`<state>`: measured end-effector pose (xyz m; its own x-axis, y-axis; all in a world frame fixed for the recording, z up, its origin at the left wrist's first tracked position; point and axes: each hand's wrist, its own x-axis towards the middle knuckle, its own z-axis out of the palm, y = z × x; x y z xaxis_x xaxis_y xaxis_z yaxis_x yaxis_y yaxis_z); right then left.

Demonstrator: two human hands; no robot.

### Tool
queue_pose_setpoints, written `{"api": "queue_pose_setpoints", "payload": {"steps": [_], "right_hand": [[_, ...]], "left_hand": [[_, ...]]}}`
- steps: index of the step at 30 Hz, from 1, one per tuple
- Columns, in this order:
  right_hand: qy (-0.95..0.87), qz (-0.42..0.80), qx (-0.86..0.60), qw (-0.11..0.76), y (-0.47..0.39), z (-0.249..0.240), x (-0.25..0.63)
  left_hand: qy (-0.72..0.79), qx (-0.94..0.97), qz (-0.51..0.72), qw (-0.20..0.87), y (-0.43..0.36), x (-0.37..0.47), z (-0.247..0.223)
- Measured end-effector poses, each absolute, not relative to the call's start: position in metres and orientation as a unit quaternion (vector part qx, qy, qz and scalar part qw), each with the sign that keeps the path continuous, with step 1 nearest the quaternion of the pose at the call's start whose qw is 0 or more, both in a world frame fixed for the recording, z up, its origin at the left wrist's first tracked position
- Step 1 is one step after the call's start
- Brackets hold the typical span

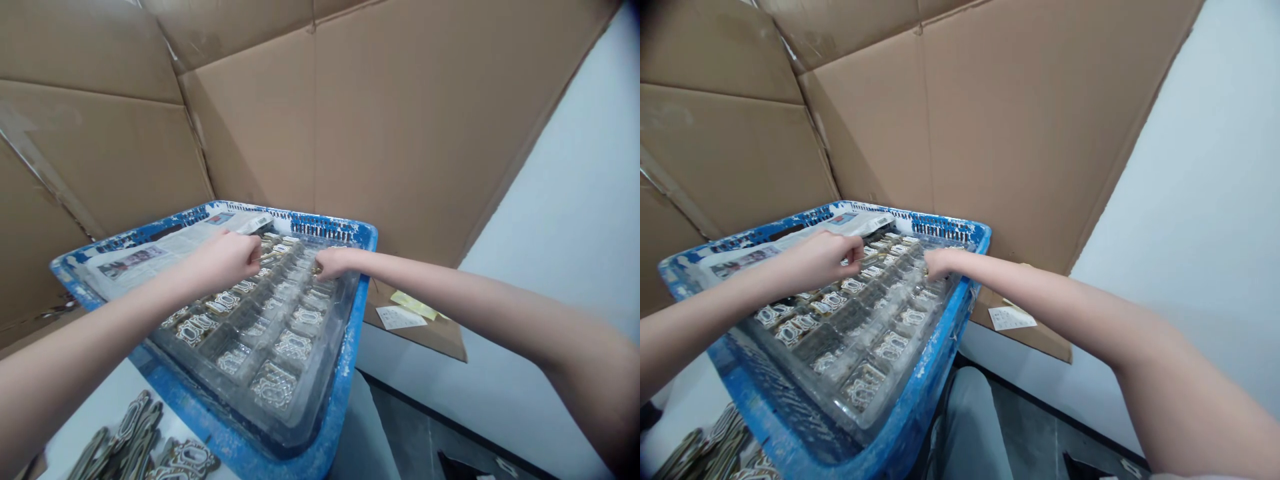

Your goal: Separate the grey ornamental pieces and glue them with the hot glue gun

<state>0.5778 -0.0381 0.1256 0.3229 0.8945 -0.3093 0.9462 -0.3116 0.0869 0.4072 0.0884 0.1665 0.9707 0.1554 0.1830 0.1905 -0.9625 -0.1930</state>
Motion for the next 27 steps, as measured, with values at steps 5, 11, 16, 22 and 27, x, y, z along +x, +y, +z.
{"api": "queue_pose_setpoints", "payload": {"steps": [5,11,16,22,27], "right_hand": [[0.587,-0.132,0.789,0.128,-0.035,0.122,0.588],[0.600,-0.133,0.780,0.116,-0.036,0.126,0.591],[0.587,-0.095,0.798,0.100,-0.044,0.145,0.588],[0.626,-0.028,0.779,-0.038,-0.054,0.200,0.562],[0.714,-0.017,0.694,-0.087,-0.055,0.225,0.486]], "left_hand": [[-0.094,-0.985,-0.089,0.110,0.089,0.403,0.165],[-0.097,-0.985,-0.087,0.113,0.091,0.393,0.165],[-0.120,-0.986,-0.073,0.089,0.093,0.379,0.176],[-0.205,-0.975,-0.076,0.038,0.089,0.345,0.194],[-0.290,-0.954,-0.075,-0.025,0.092,0.284,0.200]]}}
